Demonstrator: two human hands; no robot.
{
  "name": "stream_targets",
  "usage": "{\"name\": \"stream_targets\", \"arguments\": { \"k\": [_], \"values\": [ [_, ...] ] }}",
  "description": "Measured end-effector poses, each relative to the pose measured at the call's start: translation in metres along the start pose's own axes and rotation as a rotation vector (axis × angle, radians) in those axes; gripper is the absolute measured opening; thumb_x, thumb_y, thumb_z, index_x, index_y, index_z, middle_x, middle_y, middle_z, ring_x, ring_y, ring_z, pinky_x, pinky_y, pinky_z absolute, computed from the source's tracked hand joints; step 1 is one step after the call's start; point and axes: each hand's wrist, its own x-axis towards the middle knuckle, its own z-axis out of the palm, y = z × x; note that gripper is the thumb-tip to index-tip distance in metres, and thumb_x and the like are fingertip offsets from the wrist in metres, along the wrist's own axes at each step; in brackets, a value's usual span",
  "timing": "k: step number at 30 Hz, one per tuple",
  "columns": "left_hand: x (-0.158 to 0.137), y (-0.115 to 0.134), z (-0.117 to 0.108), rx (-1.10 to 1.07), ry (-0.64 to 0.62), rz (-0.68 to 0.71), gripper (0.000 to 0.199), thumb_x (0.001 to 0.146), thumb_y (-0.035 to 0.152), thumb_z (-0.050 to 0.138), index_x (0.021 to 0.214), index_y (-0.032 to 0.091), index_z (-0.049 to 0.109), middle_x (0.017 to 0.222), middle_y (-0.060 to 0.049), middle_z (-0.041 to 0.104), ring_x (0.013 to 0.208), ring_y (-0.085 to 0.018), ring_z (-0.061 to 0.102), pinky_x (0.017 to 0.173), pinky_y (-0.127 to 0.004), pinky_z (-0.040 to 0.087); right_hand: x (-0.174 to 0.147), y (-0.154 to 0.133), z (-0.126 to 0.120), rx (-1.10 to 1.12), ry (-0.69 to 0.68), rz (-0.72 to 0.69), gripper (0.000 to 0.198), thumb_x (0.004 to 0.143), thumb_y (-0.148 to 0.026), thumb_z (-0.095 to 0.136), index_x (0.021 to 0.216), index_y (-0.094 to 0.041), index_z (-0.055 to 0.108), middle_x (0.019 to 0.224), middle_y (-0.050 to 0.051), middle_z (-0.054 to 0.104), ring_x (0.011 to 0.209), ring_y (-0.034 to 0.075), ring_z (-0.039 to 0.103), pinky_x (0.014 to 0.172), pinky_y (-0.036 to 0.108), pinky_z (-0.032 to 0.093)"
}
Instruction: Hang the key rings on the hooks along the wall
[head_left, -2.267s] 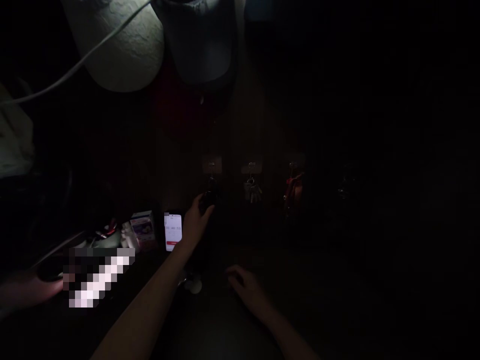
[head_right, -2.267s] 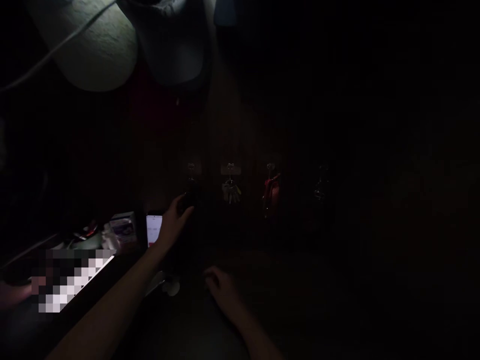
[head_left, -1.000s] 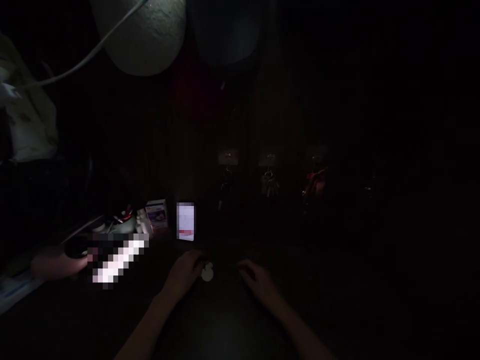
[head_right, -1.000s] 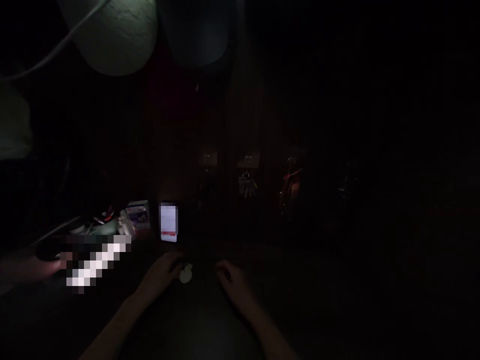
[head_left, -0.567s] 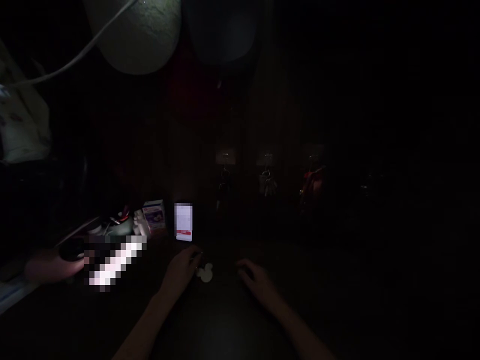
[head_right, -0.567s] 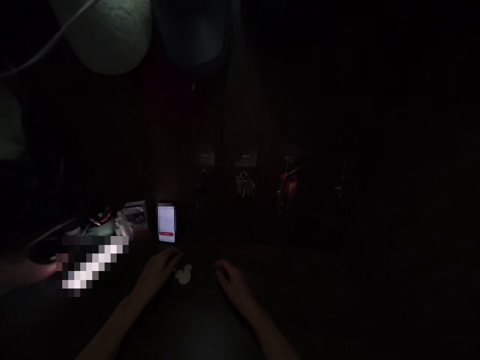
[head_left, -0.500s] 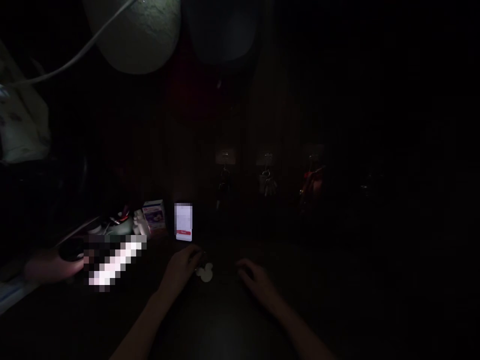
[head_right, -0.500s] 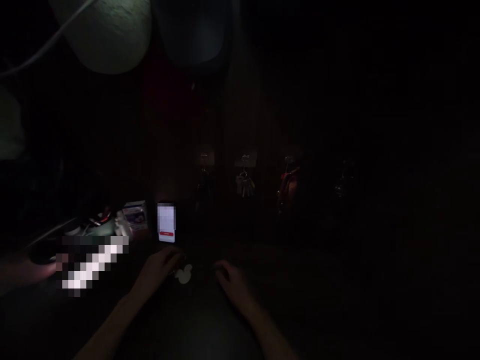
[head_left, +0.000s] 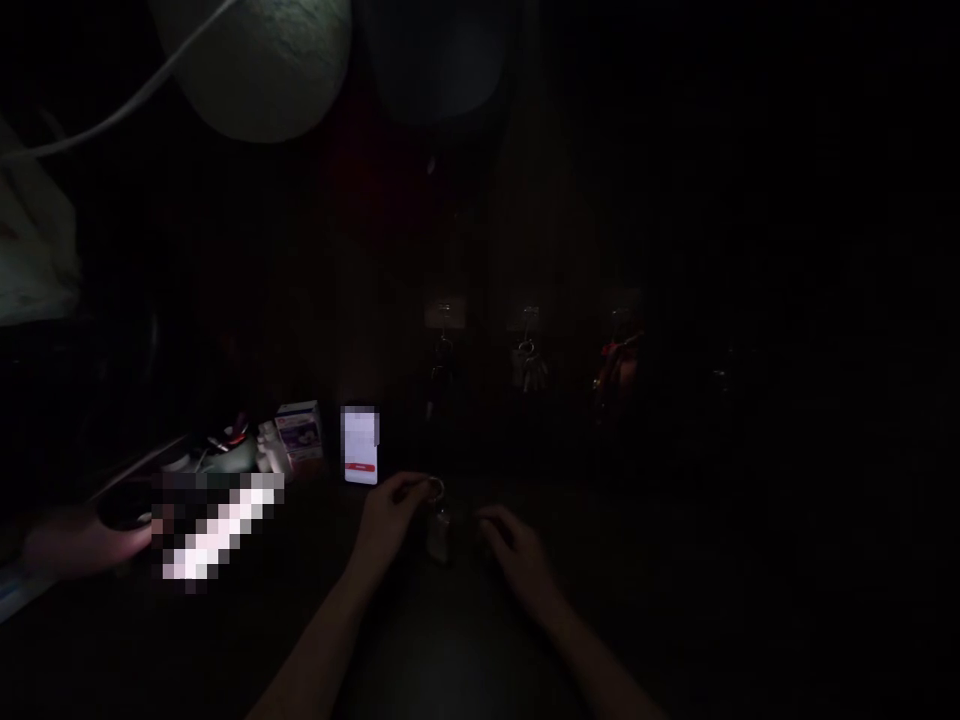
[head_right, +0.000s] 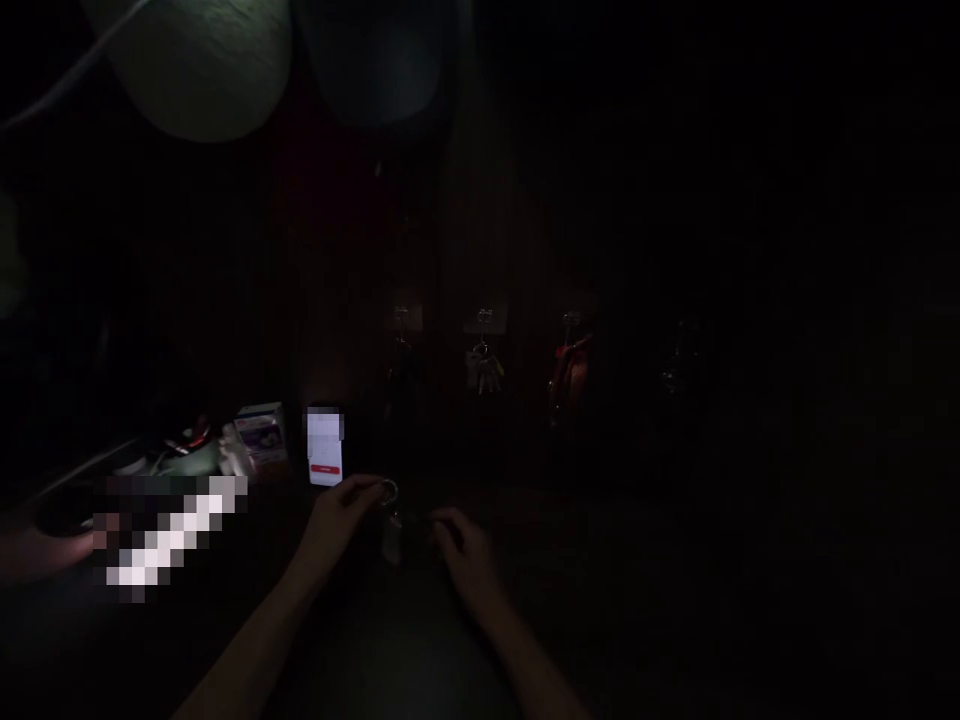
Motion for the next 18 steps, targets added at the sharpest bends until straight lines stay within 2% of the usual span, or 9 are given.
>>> {"name": "stream_targets", "arguments": {
  "k": [6,12,18],
  "values": [
    [-0.008,-0.008,0.026,-0.177,0.003,-0.045,0.021,0.068,0.033,0.064,0.08,0.018,0.07,0.08,-0.004,0.073,0.081,-0.02,0.067,0.075,-0.029,0.05,-0.001,-0.013,-0.007,0.022,0.16,-0.023,0.024,0.08,-0.04,0.051,0.089,-0.022,0.064,0.093,0.004,0.067,0.091,0.021,0.06,0.081,0.031,0.045],
    [-0.015,-0.016,0.044,-0.272,-0.027,-0.036,0.016,0.066,0.03,0.065,0.076,0.017,0.069,0.076,-0.004,0.073,0.076,-0.019,0.067,0.069,-0.026,0.05,0.0,-0.018,-0.005,-0.01,0.249,-0.203,0.016,0.078,-0.035,0.056,0.081,-0.022,0.065,0.09,0.005,0.063,0.09,0.02,0.057,0.082,0.033,0.044],
    [-0.022,-0.019,0.049,-0.221,-0.076,0.021,0.018,0.069,0.032,0.063,0.078,0.019,0.069,0.08,-0.003,0.073,0.079,-0.019,0.066,0.072,-0.026,0.049,-0.002,-0.02,-0.005,-0.004,0.269,-0.249,0.014,0.079,-0.034,0.056,0.074,-0.022,0.063,0.083,0.004,0.062,0.084,0.019,0.057,0.076,0.031,0.045]
  ]
}}
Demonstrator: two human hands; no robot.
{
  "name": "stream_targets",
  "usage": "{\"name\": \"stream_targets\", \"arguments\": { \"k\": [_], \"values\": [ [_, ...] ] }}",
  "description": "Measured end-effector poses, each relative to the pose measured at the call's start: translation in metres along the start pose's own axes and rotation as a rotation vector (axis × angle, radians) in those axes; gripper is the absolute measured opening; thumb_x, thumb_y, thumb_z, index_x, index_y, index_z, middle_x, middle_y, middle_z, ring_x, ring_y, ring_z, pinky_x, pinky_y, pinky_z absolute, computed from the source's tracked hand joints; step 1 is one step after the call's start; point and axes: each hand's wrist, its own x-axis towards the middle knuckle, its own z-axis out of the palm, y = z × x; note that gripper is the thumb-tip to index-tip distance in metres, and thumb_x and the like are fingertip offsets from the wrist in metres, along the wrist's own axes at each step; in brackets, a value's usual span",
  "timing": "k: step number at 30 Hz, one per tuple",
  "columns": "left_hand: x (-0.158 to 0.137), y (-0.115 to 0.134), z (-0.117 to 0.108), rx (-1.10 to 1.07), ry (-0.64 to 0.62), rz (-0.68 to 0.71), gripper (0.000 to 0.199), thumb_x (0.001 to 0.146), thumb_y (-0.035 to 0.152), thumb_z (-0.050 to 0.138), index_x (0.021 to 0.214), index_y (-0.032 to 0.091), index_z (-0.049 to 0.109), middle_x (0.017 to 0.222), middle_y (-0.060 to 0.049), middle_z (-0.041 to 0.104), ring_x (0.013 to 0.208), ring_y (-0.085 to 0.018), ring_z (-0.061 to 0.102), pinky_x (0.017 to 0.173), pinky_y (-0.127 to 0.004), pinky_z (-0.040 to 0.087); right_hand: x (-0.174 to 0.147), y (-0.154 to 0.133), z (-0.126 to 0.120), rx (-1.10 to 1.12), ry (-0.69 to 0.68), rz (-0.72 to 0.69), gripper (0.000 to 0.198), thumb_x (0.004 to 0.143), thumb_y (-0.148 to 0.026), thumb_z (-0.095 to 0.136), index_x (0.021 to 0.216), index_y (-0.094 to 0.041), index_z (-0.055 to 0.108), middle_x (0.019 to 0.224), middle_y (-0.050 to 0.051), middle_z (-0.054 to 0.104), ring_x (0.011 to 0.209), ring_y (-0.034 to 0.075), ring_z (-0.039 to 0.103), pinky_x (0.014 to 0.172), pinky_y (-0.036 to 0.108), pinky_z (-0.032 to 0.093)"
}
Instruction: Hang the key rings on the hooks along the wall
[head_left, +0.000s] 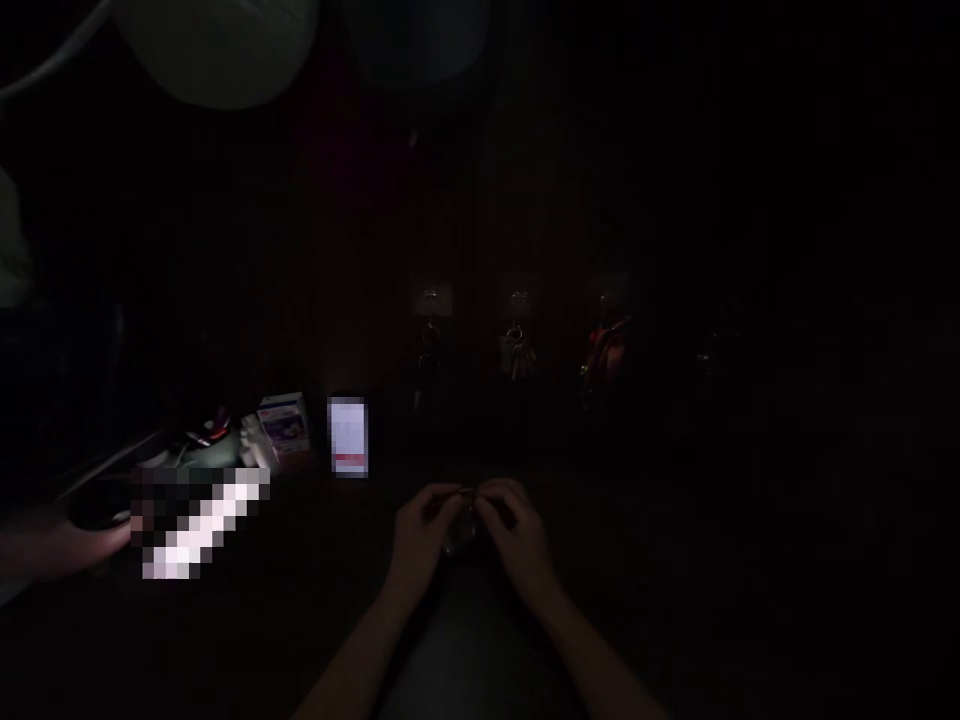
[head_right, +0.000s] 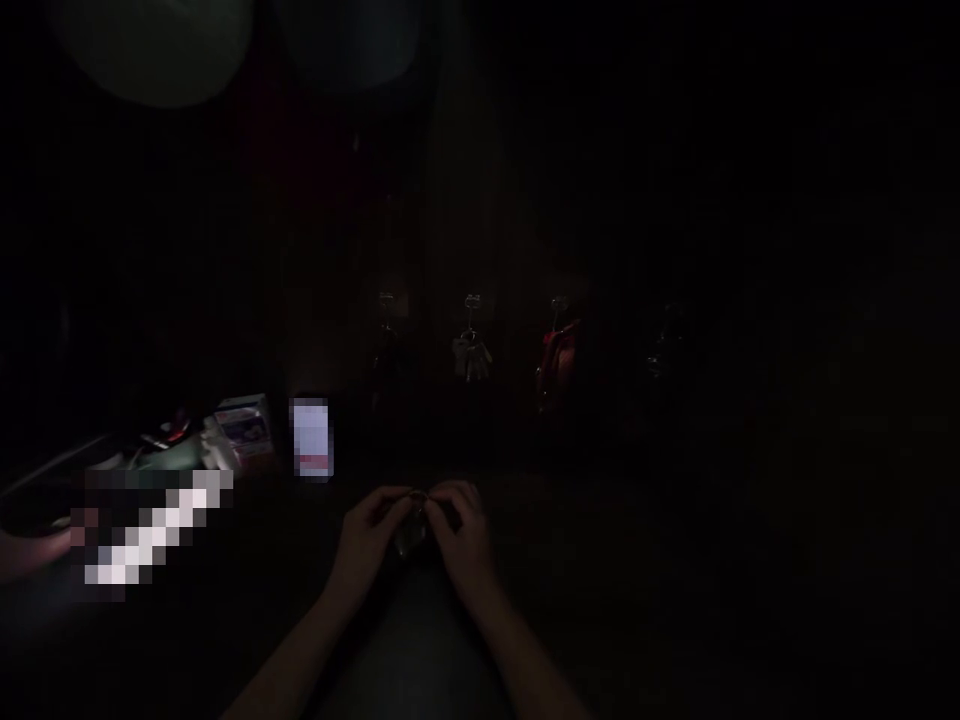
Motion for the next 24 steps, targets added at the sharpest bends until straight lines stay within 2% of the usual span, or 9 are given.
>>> {"name": "stream_targets", "arguments": {
  "k": [3,9,17,24],
  "values": [
    [-0.002,-0.001,-0.003,0.064,-0.017,0.03,0.022,0.074,0.036,0.057,0.081,0.019,0.07,0.083,-0.003,0.072,0.083,-0.02,0.065,0.074,-0.027,0.049,0.0,-0.003,-0.002,0.006,0.017,0.028,0.017,0.078,-0.036,0.056,0.073,-0.021,0.061,0.079,0.003,0.061,0.08,0.018,0.057,0.074,0.029,0.045],
    [-0.003,-0.005,-0.009,0.143,-0.024,0.059,0.024,0.078,0.035,0.053,0.089,0.021,0.069,0.092,-0.003,0.071,0.091,-0.021,0.064,0.081,-0.029,0.049,0.001,-0.013,-0.006,0.041,-0.009,0.209,0.024,0.078,-0.042,0.053,0.073,-0.02,0.061,0.072,0.001,0.062,0.072,0.018,0.057,0.067,0.026,0.045],
    [-0.005,-0.008,-0.003,0.167,-0.052,0.082,0.029,0.077,0.034,0.056,0.103,0.023,0.064,0.103,-0.003,0.069,0.095,-0.019,0.063,0.083,-0.028,0.048,0.0,-0.018,-0.006,0.071,0.004,0.149,0.02,0.078,-0.036,0.055,0.067,-0.02,0.06,0.07,0.0,0.058,0.071,0.015,0.055,0.067,0.024,0.044],
    [-0.005,0.001,-0.002,0.201,-0.078,0.059,0.021,0.075,0.034,0.058,0.086,0.021,0.069,0.085,-0.001,0.071,0.082,-0.019,0.065,0.073,-0.026,0.05,0.0,-0.021,-0.005,0.12,-0.014,0.158,0.02,0.078,-0.036,0.056,0.067,-0.02,0.06,0.07,0.0,0.057,0.07,0.015,0.056,0.066,0.024,0.043]
  ]
}}
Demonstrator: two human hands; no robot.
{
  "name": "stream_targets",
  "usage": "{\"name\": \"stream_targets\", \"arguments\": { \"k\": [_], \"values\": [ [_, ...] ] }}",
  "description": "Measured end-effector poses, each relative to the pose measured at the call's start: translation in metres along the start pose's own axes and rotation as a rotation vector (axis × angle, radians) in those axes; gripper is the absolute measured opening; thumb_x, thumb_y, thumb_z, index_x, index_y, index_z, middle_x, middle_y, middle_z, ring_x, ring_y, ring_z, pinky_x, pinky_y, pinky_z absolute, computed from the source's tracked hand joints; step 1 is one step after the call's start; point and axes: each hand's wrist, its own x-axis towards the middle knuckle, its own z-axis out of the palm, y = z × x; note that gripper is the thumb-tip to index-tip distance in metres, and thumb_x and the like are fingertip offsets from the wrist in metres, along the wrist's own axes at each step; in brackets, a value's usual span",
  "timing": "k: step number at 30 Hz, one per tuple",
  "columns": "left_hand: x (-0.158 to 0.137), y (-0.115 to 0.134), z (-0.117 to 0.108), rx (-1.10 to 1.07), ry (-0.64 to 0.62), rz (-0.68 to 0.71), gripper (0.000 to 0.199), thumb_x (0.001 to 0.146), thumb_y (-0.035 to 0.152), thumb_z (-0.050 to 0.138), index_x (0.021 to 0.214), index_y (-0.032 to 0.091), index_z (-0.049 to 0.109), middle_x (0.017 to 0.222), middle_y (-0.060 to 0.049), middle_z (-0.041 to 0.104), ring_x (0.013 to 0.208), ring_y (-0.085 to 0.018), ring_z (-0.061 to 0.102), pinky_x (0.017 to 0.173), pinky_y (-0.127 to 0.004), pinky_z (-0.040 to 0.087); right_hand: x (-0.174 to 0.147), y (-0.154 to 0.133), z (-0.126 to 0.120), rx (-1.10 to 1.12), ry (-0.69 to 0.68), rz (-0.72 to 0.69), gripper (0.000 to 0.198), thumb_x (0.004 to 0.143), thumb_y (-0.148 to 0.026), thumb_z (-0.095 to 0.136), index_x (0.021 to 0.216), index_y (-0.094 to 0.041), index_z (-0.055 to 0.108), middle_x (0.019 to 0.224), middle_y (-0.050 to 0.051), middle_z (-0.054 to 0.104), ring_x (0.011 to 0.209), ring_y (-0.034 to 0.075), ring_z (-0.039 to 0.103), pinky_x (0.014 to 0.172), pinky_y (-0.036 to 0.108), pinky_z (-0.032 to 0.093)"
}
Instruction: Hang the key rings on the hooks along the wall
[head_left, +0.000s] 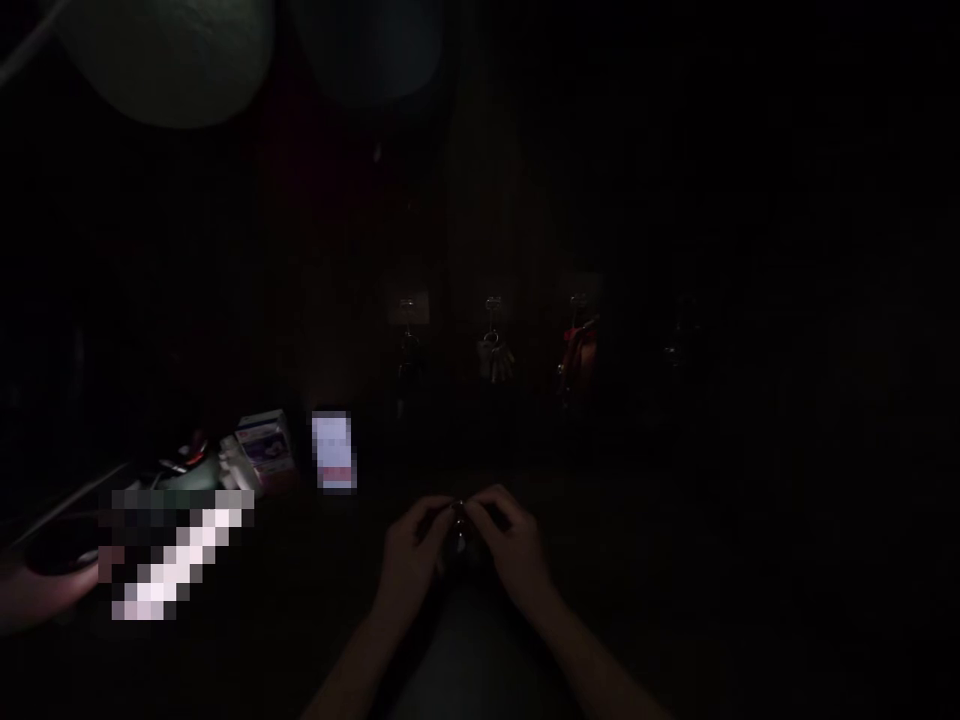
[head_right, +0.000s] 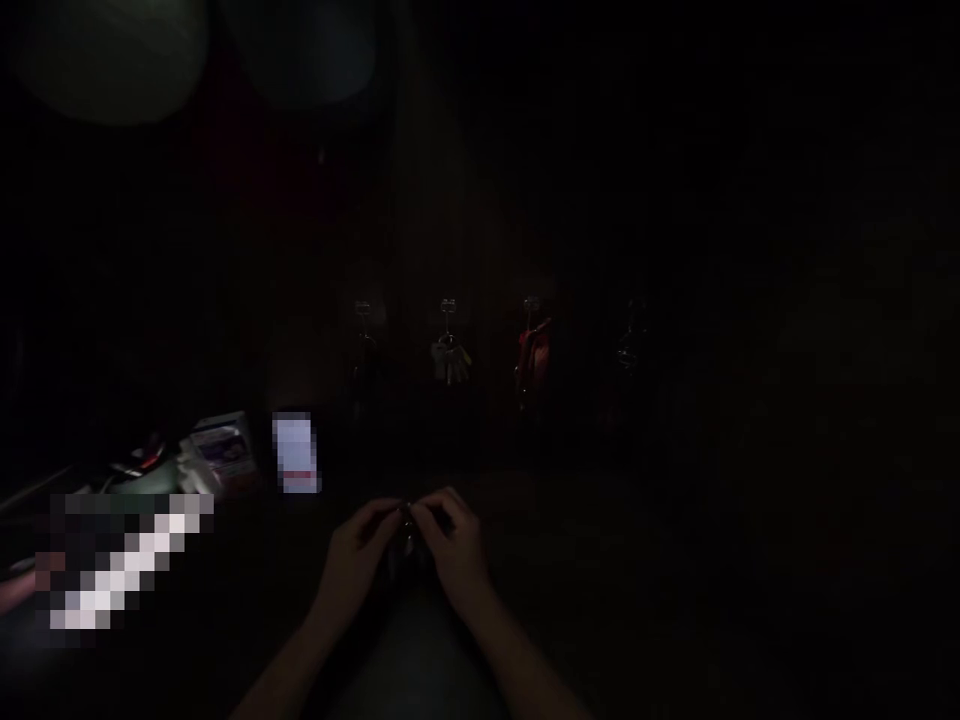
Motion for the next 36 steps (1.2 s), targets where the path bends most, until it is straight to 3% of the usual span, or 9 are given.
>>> {"name": "stream_targets", "arguments": {
  "k": [9,16,28,36],
  "values": [
    [0.012,0.024,-0.021,0.004,0.077,-0.021,0.021,0.073,0.036,0.06,0.083,0.021,0.069,0.085,-0.003,0.072,0.085,-0.021,0.066,0.076,-0.029,0.051,0.006,0.009,-0.006,0.006,0.096,0.126,0.031,0.077,-0.049,0.052,0.072,-0.019,0.061,0.07,0.002,0.063,0.07,0.018,0.059,0.064,0.024,0.045],
    [0.037,0.043,-0.037,0.002,0.192,0.019,0.028,0.071,0.042,0.062,0.088,0.02,0.068,0.09,-0.004,0.072,0.087,-0.021,0.065,0.076,-0.03,0.049,0.009,0.025,-0.001,0.024,0.037,0.158,0.039,0.073,-0.058,0.053,0.07,-0.019,0.059,0.062,0.0,0.059,0.057,0.014,0.053,0.051,0.022,0.043],
    [0.092,0.103,-0.05,-0.022,0.384,0.262,0.028,0.071,0.04,0.062,0.085,0.017,0.069,0.082,-0.002,0.072,0.081,-0.018,0.064,0.073,-0.027,0.047,0.007,0.03,0.002,-0.076,-0.071,0.114,0.033,0.077,-0.05,0.051,0.066,-0.02,0.058,0.058,-0.002,0.056,0.057,0.013,0.052,0.054,0.022,0.04],
    [0.127,0.119,-0.046,-0.009,0.442,0.295,0.031,0.067,0.039,0.062,0.085,0.015,0.07,0.082,-0.004,0.072,0.075,-0.018,0.064,0.067,-0.025,0.047,0.008,0.037,0.002,-0.102,-0.093,0.094,0.032,0.079,-0.047,0.049,0.067,-0.019,0.058,0.06,-0.002,0.056,0.059,0.013,0.053,0.057,0.022,0.039]
  ]
}}
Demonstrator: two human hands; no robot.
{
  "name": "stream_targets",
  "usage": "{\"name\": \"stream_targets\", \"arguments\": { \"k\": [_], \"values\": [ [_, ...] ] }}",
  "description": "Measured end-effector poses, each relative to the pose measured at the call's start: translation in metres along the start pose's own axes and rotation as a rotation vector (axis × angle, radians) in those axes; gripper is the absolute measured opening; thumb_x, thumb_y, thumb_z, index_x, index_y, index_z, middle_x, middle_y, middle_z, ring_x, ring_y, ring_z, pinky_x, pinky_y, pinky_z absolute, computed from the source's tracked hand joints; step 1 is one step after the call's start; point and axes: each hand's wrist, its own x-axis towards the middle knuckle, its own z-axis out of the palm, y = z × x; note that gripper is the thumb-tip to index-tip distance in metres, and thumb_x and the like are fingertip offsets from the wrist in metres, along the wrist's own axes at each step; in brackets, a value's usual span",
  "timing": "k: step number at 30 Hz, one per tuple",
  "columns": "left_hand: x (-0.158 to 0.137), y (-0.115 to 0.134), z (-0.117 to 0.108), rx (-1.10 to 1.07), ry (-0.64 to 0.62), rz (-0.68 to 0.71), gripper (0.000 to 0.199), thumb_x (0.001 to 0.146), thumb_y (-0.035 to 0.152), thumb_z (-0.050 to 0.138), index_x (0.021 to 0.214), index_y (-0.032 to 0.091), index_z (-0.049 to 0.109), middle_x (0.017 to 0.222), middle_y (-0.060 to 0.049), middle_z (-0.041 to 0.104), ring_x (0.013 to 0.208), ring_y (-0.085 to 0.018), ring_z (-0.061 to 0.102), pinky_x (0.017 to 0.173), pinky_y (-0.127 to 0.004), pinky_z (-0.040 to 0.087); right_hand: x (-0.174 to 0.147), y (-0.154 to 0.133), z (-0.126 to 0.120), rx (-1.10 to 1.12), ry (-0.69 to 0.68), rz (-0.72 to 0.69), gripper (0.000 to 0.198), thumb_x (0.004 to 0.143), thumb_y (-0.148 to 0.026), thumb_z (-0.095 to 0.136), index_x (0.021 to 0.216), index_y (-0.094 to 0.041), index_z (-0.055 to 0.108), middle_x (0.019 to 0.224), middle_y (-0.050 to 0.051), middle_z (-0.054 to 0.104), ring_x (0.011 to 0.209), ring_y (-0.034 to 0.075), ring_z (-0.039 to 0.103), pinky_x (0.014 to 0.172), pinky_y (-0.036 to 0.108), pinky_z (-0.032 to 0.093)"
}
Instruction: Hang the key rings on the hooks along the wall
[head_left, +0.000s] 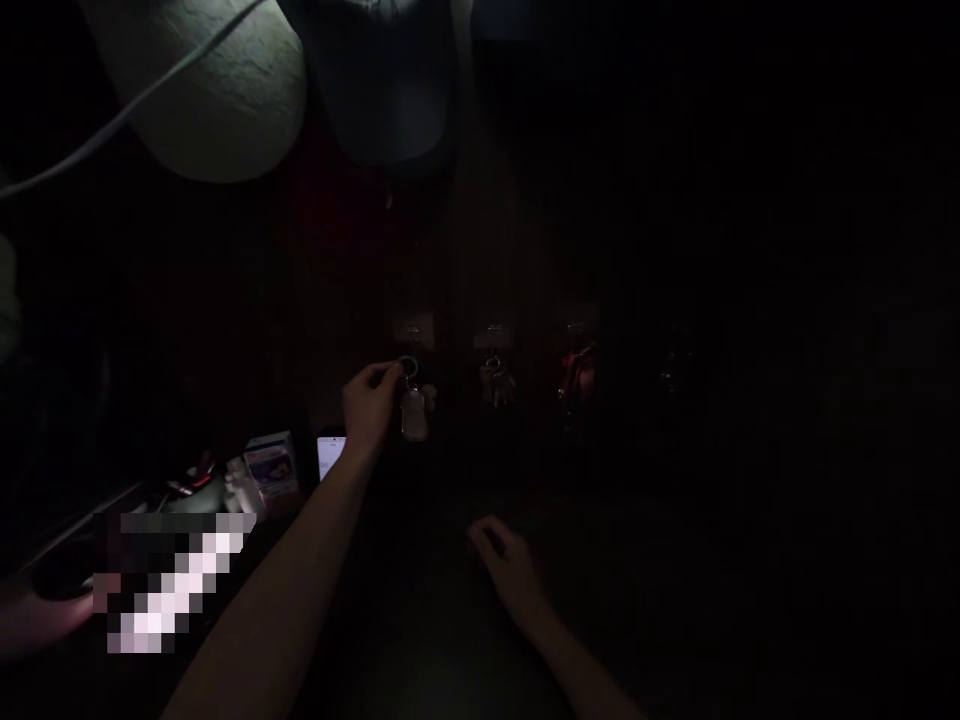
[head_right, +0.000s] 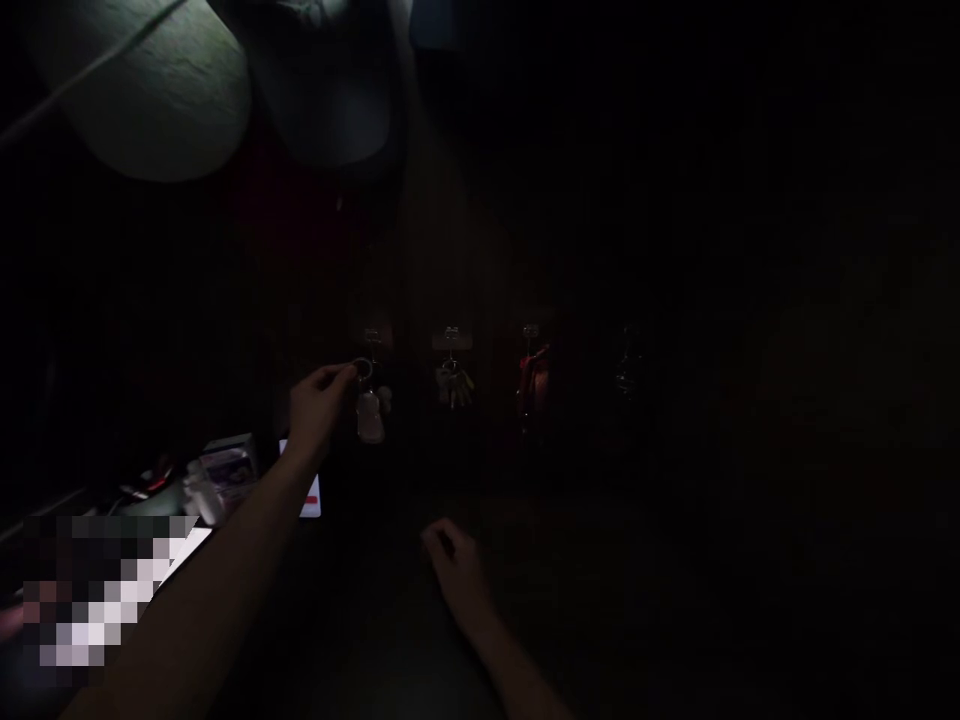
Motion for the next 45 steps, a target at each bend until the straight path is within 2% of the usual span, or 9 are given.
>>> {"name": "stream_targets", "arguments": {
  "k": [8,18,23,30,36,40,45],
  "values": [
    [0.015,-0.01,0.009,0.09,-0.002,0.011,0.03,0.067,0.039,0.059,0.083,0.015,0.071,0.083,-0.005,0.072,0.078,-0.019,0.065,0.066,-0.025,0.046,-0.001,-0.003,-0.002,-0.017,0.004,-0.01,0.029,0.08,-0.044,0.048,0.07,-0.02,0.06,0.066,0.0,0.06,0.066,0.016,0.056,0.062,0.024,0.041],
    [0.007,-0.013,0.011,0.112,-0.011,0.045,0.028,0.07,0.039,0.059,0.082,0.016,0.069,0.083,-0.003,0.071,0.081,-0.018,0.063,0.07,-0.024,0.045,0.001,-0.008,-0.006,0.003,0.027,0.02,0.03,0.077,-0.045,0.049,0.067,-0.019,0.058,0.061,-0.001,0.057,0.061,0.015,0.054,0.059,0.023,0.04],
    [-0.001,-0.018,0.007,0.116,-0.017,0.05,0.031,0.072,0.041,0.059,0.088,0.017,0.068,0.087,-0.004,0.07,0.083,-0.019,0.063,0.073,-0.026,0.045,0.006,-0.011,-0.017,0.057,0.113,0.03,0.03,0.075,-0.046,0.051,0.067,-0.018,0.058,0.061,-0.001,0.056,0.058,0.014,0.051,0.056,0.023,0.039],
    [-0.025,-0.031,-0.003,0.115,-0.043,0.025,0.027,0.073,0.036,0.059,0.09,0.017,0.066,0.091,-0.005,0.069,0.088,-0.019,0.062,0.079,-0.029,0.045,0.016,-0.004,-0.035,0.15,0.309,0.07,0.029,0.072,-0.046,0.055,0.069,-0.018,0.06,0.059,0.0,0.059,0.053,0.013,0.05,0.053,0.023,0.039],
    [-0.051,-0.051,-0.014,0.118,-0.055,-0.038,0.027,0.073,0.035,0.059,0.094,0.02,0.063,0.096,-0.004,0.067,0.093,-0.021,0.061,0.083,-0.033,0.045,0.021,-0.001,-0.046,0.153,0.415,0.114,0.026,0.067,-0.044,0.056,0.068,-0.018,0.06,0.058,0.0,0.06,0.052,0.013,0.05,0.051,0.023,0.038],
    [-0.067,-0.071,-0.019,0.098,-0.069,-0.074,0.025,0.073,0.031,0.058,0.095,0.019,0.061,0.097,-0.005,0.066,0.095,-0.021,0.06,0.087,-0.035,0.044,0.022,0.003,-0.048,0.148,0.436,0.146,0.027,0.065,-0.044,0.055,0.067,-0.018,0.06,0.058,0.001,0.061,0.052,0.013,0.049,0.051,0.023,0.037],
    [-0.093,-0.09,-0.02,0.08,-0.141,-0.174,0.023,0.073,0.029,0.056,0.093,0.02,0.06,0.098,-0.005,0.066,0.096,-0.021,0.06,0.086,-0.036,0.045,0.021,0.005,-0.045,0.124,0.398,0.15,0.028,0.066,-0.046,0.054,0.066,-0.018,0.06,0.058,0.001,0.061,0.052,0.014,0.05,0.051,0.023,0.038]
  ]
}}
